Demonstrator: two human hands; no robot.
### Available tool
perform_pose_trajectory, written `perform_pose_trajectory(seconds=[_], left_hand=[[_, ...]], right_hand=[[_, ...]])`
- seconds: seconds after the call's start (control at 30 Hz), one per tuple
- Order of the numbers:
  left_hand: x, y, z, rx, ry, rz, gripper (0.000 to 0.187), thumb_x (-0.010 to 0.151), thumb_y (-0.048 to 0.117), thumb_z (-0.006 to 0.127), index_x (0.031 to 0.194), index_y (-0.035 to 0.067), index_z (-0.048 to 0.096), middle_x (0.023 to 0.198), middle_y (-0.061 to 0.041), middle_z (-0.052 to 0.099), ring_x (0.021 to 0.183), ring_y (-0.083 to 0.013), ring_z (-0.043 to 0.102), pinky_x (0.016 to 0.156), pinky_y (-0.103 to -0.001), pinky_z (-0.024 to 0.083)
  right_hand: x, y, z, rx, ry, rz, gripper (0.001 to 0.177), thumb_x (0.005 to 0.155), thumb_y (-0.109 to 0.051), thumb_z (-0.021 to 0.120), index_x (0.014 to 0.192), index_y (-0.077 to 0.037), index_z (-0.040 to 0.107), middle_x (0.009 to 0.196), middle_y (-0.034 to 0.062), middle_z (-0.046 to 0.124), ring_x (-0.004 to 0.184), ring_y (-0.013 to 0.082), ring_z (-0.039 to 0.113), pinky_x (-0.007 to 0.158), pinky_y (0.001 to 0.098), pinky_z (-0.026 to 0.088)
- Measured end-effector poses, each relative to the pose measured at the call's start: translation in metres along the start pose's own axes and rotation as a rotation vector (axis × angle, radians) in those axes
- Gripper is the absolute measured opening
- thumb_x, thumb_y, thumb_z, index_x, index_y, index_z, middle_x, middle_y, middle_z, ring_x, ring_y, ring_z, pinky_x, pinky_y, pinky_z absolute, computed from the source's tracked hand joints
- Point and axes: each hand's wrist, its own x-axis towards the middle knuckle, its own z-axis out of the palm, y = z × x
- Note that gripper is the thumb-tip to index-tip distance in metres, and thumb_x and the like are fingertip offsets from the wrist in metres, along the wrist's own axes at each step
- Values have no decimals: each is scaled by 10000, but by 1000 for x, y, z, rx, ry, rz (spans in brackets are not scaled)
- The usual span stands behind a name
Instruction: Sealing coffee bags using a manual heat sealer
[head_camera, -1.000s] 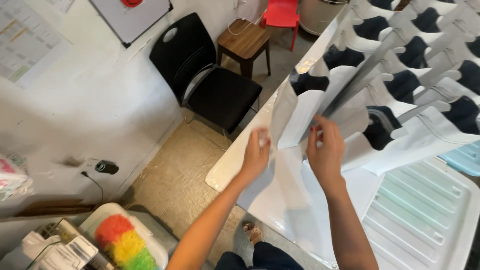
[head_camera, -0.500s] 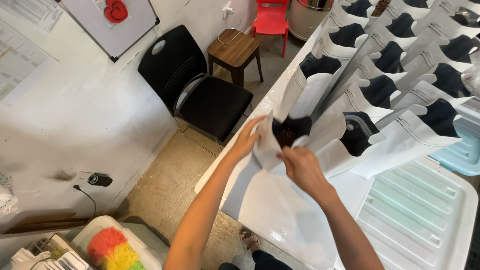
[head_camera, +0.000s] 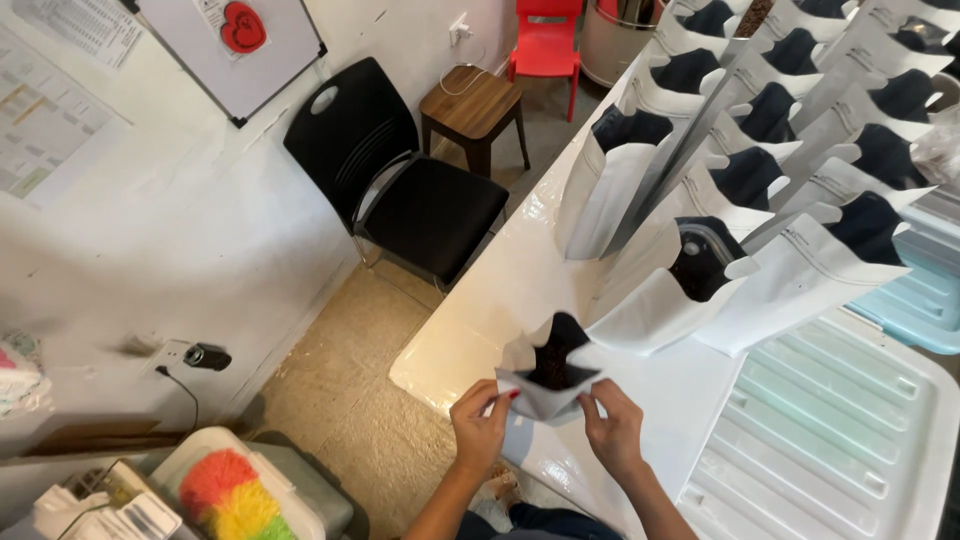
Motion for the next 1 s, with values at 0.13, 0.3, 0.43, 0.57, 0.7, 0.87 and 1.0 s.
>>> perform_pose_trajectory(seconds=[0.13, 0.3, 0.43, 0.57, 0.7, 0.87, 1.0], left_hand=[[10, -2, -4, 89, 54, 30, 95, 881, -63, 680, 864, -35, 769, 777, -98, 734, 739, -157, 671, 655, -256, 554], [9, -31, -18, 40, 42, -213, 343, 902, 79, 784, 676, 87, 527, 616, 54, 295, 606, -71, 310, 574, -244, 264], [24, -35, -37, -45, -216, -273, 291, 921, 382, 595, 1042, 134, 502, 1015, -25, 488, 846, -154, 501, 761, -325, 424], [72, -30, -24, -209, -348, -430, 724, 937, 729, 294, 1332, 181, 553, 1438, -55, 593, 1333, -234, 522, 1101, -443, 401], [65, -79, 6, -159, -630, -730, 860, 890, 739, 296, 1532, 201, 490, 1305, -60, 541, 1269, -261, 555, 1051, -364, 461], [-18, -33, 1, -81, -239, -374, 716, 1001, 590, 316, 1597, 194, 296, 1560, -166, 399, 1456, -301, 387, 1186, -478, 338], [-69, -17, -4, 59, -173, -292, 716, 978, 377, 562, 1610, 215, 270, 1428, -109, 373, 1312, -252, 487, 1052, -450, 472]], right_hand=[[19, 2, -6, -49, -49, 209, 329, 942, -161, 707, 679, -101, 519, 687, 5, 609, 670, 141, 598, 628, 292, 439], [35, 1, -12, 120, -213, 442, 442, 935, -92, 701, 607, -100, 405, 581, -28, 343, 588, 88, 336, 578, 253, 341], [-10, 0, -9, 199, -64, 504, 312, 917, -101, 711, 1103, -78, 460, 980, 77, 476, 781, 174, 502, 687, 294, 465], [-67, -34, 15, 292, -67, 972, 1129, 727, -314, 767, 1609, -188, 74, 1605, 172, 281, 1244, 336, 548, 890, 481, 615], [-75, -15, 32, 353, -189, 971, 1006, 902, -399, 569, 1626, -175, -91, 1714, 140, 24, 1499, 367, 318, 1198, 492, 307], [-36, 12, 49, 230, -128, 677, 855, 969, -630, 219, 1625, -114, 35, 1663, 218, 185, 1522, 373, 252, 1210, 580, 267], [19, 81, 52, 376, -226, 463, 557, 1042, -387, 446, 1483, -46, 437, 1505, 158, 488, 1353, 338, 566, 1117, 431, 463]])
